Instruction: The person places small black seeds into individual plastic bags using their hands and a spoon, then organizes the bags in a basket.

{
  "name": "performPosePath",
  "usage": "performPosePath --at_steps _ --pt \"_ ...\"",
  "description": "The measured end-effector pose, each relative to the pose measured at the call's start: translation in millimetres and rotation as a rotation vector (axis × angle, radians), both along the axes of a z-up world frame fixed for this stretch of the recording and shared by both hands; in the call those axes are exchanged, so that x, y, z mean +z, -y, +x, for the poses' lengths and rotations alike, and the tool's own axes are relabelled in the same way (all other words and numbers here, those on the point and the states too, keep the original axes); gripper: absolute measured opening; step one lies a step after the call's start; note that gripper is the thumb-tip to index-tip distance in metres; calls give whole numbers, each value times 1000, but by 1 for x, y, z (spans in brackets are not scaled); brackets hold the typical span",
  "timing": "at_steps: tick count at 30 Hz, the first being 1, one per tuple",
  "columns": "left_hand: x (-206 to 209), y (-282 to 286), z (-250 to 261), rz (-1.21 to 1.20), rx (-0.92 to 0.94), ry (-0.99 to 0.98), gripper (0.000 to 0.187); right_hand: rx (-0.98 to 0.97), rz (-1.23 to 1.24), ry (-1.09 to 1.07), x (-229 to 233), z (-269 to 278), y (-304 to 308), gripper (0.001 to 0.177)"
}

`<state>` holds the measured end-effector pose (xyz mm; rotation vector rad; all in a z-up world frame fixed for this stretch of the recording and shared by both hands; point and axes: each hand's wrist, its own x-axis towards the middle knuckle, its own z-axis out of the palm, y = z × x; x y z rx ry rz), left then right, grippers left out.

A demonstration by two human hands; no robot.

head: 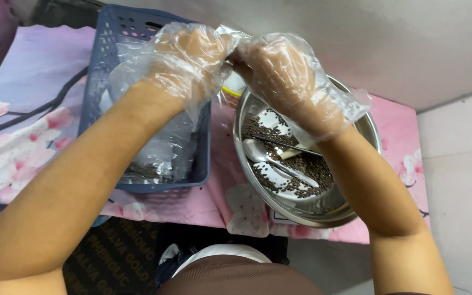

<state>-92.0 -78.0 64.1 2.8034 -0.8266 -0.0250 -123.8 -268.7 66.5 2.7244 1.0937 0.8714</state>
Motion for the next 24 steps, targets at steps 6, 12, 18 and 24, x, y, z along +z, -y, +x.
performPosePath --at_steps 6,12,18,24 --pt "-8 43 -22 -19 -168 36 26 1 137 -180 -21 -48 61 7" --pt "-6 81 -42 -56 -341 66 32 -237 -221 -45 -25 -79 86 39" --pt "-21 104 -48 154 -332 -70 36 -242 -251 -470 -31 -93 86 45" --pt "-17 105 -65 315 -410 -173 45 -349 -96 -843 -43 -94 79 29"
